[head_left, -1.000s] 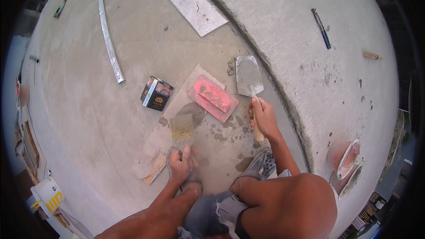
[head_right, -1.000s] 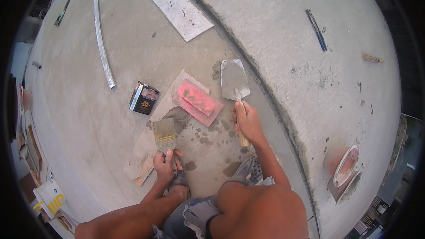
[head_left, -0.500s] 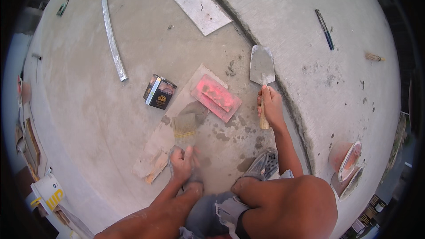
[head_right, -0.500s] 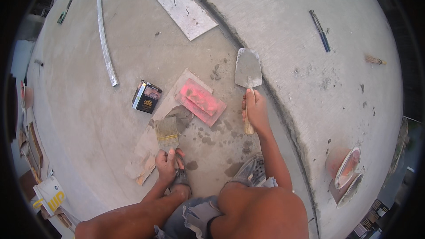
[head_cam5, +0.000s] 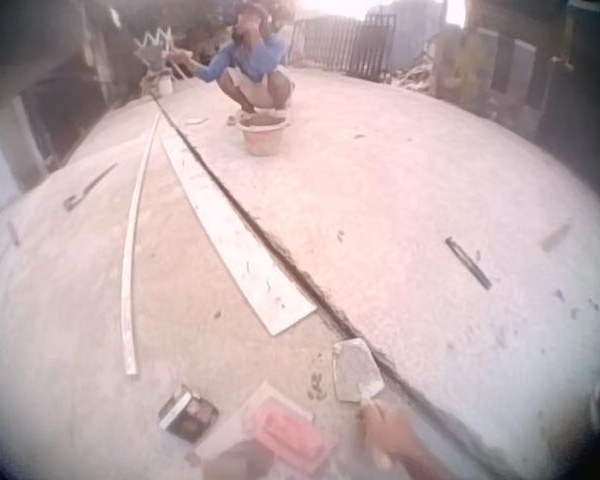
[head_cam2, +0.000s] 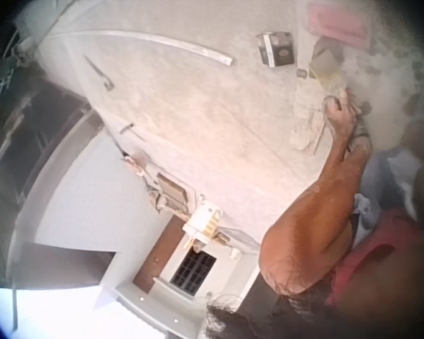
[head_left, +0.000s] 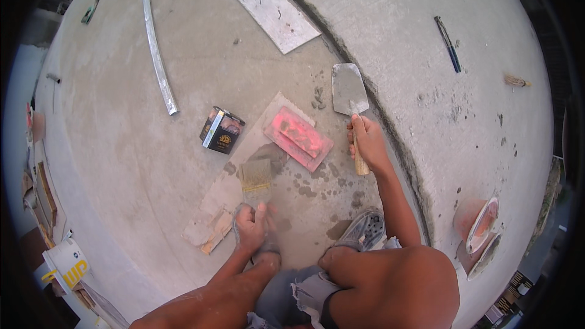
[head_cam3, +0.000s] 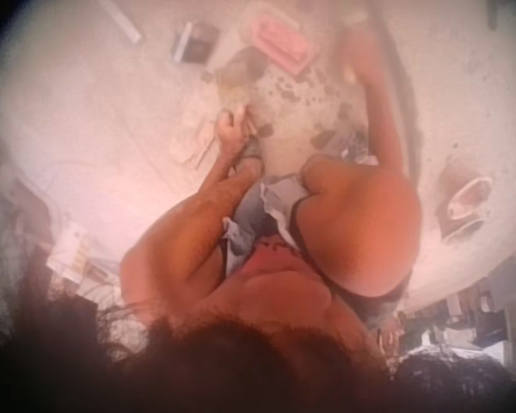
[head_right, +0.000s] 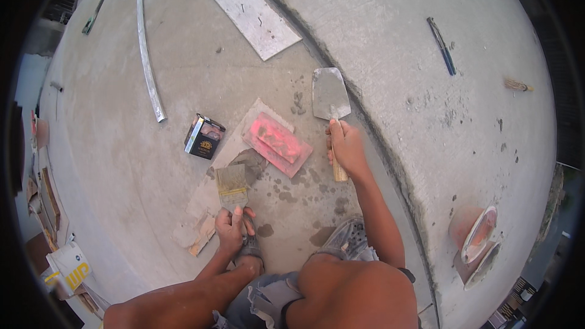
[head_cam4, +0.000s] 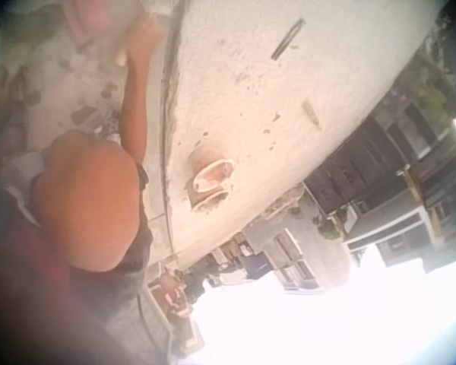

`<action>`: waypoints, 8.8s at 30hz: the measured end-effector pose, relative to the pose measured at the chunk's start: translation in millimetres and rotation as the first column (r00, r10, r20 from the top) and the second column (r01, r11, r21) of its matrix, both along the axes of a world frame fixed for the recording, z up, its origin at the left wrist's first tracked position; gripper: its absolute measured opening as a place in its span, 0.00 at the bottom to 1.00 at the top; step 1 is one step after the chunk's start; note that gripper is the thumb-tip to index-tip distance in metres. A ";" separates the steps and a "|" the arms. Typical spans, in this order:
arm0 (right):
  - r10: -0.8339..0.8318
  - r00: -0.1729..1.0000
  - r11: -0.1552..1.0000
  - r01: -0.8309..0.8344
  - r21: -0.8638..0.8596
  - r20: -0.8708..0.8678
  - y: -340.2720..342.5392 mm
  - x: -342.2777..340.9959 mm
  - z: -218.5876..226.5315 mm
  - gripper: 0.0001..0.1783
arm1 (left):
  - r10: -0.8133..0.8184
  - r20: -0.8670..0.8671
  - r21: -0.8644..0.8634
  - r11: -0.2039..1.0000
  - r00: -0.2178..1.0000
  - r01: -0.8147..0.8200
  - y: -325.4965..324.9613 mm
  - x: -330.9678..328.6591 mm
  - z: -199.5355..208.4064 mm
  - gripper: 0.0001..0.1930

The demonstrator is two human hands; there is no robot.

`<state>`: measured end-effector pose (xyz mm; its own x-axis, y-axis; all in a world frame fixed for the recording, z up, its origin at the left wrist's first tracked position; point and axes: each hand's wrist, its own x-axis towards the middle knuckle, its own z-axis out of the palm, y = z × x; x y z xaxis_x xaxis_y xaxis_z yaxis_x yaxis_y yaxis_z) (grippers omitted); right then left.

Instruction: The person smooths a wet concrete surface using a pink sponge and a brush. They repeatedly wipe the surface, occasionally dipping the sponge into a bucket of water. The person also uses a trowel to scrape and smooth the concrete.

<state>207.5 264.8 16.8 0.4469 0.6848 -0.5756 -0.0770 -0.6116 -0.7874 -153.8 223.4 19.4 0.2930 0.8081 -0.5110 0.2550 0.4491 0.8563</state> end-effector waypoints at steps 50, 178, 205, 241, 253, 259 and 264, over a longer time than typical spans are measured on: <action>0.135 0.982 0.989 -0.126 0.071 -0.133 35.2 -11.0 9.2 0.23 | 0.079 0.032 -0.028 0.997 0.996 -0.078 -5.6 -0.8 -7.7 0.20; 0.305 0.944 0.780 -0.169 0.603 -0.130 -44.5 -154.5 28.6 0.26 | -0.117 -0.323 0.607 0.736 0.939 0.300 24.9 -19.5 24.9 0.32; 0.516 0.539 0.442 -0.833 0.331 0.666 -2.8 -146.7 -27.1 0.22 | 0.606 0.140 0.059 0.785 0.783 -0.617 25.2 -32.7 4.1 0.12; 0.191 0.863 0.903 -0.341 0.260 0.468 -10.3 98.8 -24.0 0.20 | 0.436 0.158 0.237 0.855 0.886 -0.462 11.7 -23.7 -14.8 0.23; 0.448 0.698 0.821 -0.568 0.051 0.559 -42.3 36.3 1.8 0.20 | 0.437 0.135 0.247 0.854 0.889 -0.458 12.2 -21.0 -11.1 0.19; 0.238 0.570 0.910 -0.413 0.024 0.787 -38.1 50.7 5.0 0.21 | 0.421 0.138 0.265 0.857 0.897 -0.443 13.0 -19.8 -11.8 0.18; 0.278 0.512 0.893 -0.450 -0.022 0.812 -30.3 61.7 -20.7 0.21 | 0.405 0.141 0.265 0.864 0.903 -0.429 13.2 -19.9 -16.2 0.17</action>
